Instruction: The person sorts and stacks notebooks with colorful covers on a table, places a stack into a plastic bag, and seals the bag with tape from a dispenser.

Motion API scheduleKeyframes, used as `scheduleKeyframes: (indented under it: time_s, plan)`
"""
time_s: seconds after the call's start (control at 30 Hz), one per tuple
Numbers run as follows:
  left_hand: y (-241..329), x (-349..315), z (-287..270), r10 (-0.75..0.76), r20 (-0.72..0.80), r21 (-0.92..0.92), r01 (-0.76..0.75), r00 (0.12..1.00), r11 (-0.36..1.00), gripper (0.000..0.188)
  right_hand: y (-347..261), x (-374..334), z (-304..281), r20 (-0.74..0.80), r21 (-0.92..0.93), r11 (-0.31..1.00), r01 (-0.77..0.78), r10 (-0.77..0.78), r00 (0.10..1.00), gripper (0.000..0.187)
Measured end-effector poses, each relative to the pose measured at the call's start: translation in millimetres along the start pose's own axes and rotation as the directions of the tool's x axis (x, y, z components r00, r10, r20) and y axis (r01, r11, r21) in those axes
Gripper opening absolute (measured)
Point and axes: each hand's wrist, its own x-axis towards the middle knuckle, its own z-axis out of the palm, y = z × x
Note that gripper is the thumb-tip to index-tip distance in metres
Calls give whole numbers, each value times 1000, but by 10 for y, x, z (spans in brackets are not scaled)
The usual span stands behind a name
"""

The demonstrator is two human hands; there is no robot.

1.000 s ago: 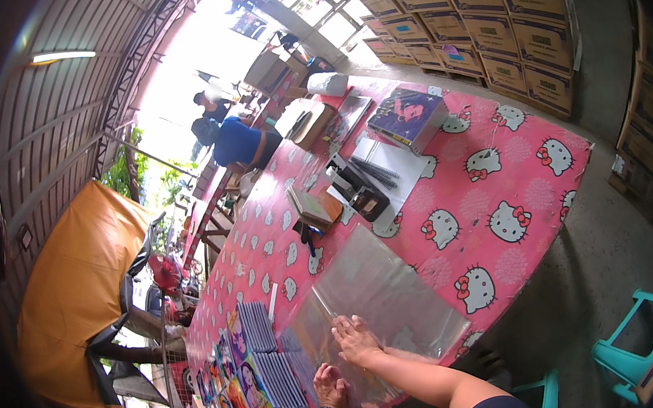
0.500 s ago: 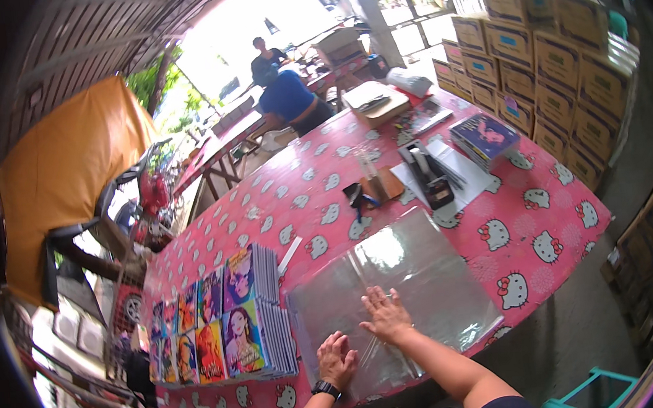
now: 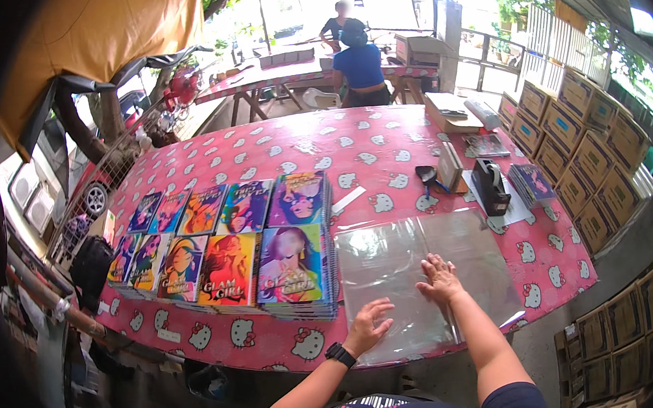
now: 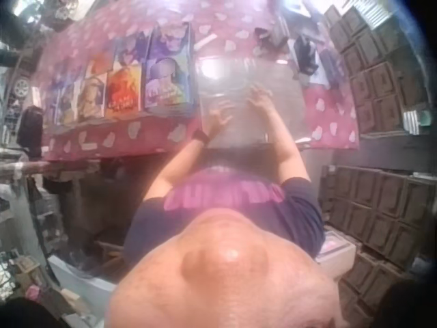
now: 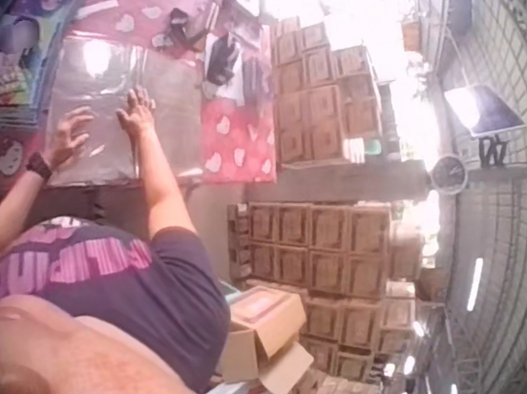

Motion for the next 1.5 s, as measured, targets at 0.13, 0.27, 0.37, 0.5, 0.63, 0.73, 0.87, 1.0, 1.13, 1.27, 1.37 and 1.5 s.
scheduleKeyframes:
  time_s: [0.13, 0.27, 0.37, 0.5, 0.63, 0.73, 0.87, 1.0, 1.13, 1.27, 1.37, 1.5]
  plan:
    - [165, -294, -494, -180, 170, -205, 213, 969, 955, 23, -338, 26, -101, -54, -105, 991, -86, 81, 995, 70]
    - [375, -553, -1152, -117, -228, -227, 64, 967, 972, 20, -893, 26, 162, -356, -13, 1000, -19, 14, 934, 62]
    - [223, -818, -1645, -204, -586, -131, 156, 784, 979, 19, -1041, -31, 469, -384, 25, 995, -95, 98, 918, 60]
    - [-610, -1294, -2281, -162, -843, 4, 308, 514, 952, 21, -1174, -115, 487, -298, 64, 986, -152, 165, 940, 60]
    - [-1102, -1591, -2464, -170, -856, 144, 541, 488, 829, 20, -1068, -82, 585, -347, 23, 990, -138, 138, 928, 59]
    - [-1105, -1569, -2380, -171, -816, 216, 565, 552, 797, 20, -1031, -65, 619, -347, 15, 989, -145, 141, 927, 59]
    - [-1344, -1704, -2401, -175, -819, 178, 532, 546, 828, 18, -1050, -22, 634, -346, -1, 992, -129, 120, 931, 58]
    - [-1104, -1532, -2352, -119, -828, 210, 501, 547, 840, 16, -1061, -45, 525, -309, 3, 988, -155, 149, 939, 58]
    - [-1077, -1519, -2361, -151, -837, 215, 570, 525, 793, 16, -1091, -72, 502, -269, 19, 988, -153, 153, 951, 58]
    - [-1052, -1586, -2402, -128, -811, 332, 628, 571, 704, 16, -1088, -12, 565, -288, 17, 992, -125, 125, 950, 58]
    - [-1133, -1575, -2385, -84, -803, 360, 592, 590, 721, 16, -1016, -42, 634, -310, -12, 993, -115, 106, 945, 58]
    - [-1076, -1526, -2362, -146, -807, 273, 582, 572, 766, 13, -1014, -47, 601, -271, -18, 989, -147, 137, 953, 57]
